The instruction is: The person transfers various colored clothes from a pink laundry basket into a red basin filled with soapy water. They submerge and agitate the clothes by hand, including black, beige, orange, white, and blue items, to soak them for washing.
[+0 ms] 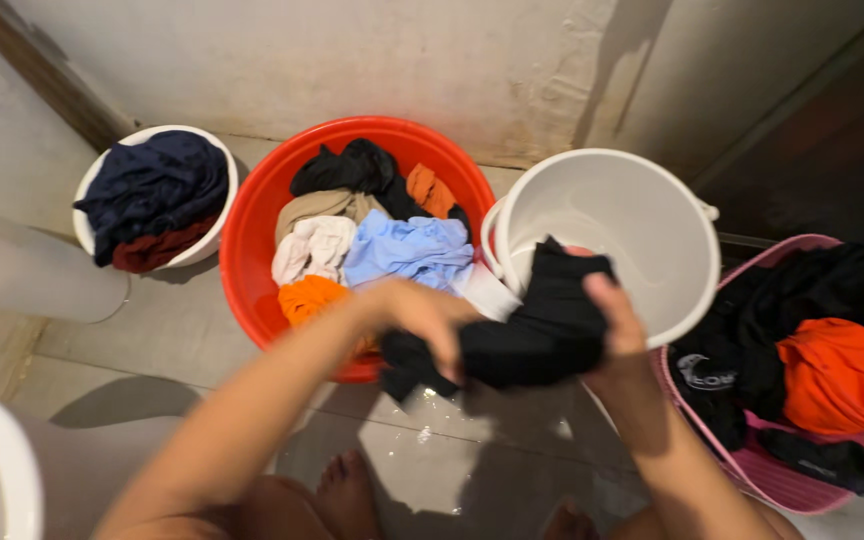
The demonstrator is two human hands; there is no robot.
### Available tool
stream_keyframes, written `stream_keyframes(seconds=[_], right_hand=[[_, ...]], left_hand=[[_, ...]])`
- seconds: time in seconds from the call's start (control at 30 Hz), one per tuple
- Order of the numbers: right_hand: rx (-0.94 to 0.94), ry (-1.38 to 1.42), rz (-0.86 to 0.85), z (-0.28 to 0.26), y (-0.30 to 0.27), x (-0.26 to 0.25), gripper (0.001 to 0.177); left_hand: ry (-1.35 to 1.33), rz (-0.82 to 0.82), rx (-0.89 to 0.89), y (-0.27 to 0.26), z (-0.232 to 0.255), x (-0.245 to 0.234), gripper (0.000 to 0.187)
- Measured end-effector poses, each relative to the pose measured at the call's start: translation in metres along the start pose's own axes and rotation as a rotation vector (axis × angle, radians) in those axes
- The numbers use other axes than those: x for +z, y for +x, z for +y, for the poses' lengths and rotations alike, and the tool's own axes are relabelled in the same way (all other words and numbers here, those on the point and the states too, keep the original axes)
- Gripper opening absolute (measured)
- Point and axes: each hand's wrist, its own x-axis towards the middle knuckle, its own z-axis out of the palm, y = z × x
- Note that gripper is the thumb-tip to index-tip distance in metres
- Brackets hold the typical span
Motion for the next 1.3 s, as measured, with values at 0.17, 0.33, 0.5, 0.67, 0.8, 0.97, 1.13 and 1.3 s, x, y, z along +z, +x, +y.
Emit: stream_keyframes(seconds=[0.17, 0.33, 0.5, 0.67, 0.8, 0.97, 1.13, 1.3], right_hand=[[-0.301, -0.826, -0.148, 0.073, 0.042, 0.044, 0.047], [-0.129, -1.653, -0.53, 0.145, 0.087, 0.058, 0.031], [-0.012, -2.129, -0.626, 0.213, 0.115, 0.053, 0.029], [-0.1, -2.382, -0.487, 0.278, 0.136, 0.041, 0.009], [0.176, -2.457, -0.475, 0.325, 0.161, 0.034, 0.015], [0.27, -2.201, -0.658, 0.332, 0.183, 0.014, 0.029], [0.043, -2.156, -0.711, 0.313, 0.178, 0.004, 0.025], [-0.066, -2.135, -0.627, 0.306, 0.168, 0.011, 0.022]], left_hand=[[0.437, 0.499, -0.216, -0.111, -0.08, -0.03, 0.067], [0.248, 0.508, -0.532, -0.113, -0.189, -0.013, 0.075], [0.763, 0.405, -0.558, -0.085, -0.24, -0.027, 0.073], [1.077, 0.488, -0.507, -0.06, -0.252, -0.017, 0.074], [0.995, 0.448, -0.331, -0.076, -0.268, -0.033, 0.078], [1.052, 0.403, -0.164, -0.086, -0.287, -0.049, 0.085], [1.04, 0.401, -0.22, -0.079, -0.289, -0.048, 0.085], [0.623, 0.495, -0.214, -0.089, -0.255, -0.055, 0.068]])
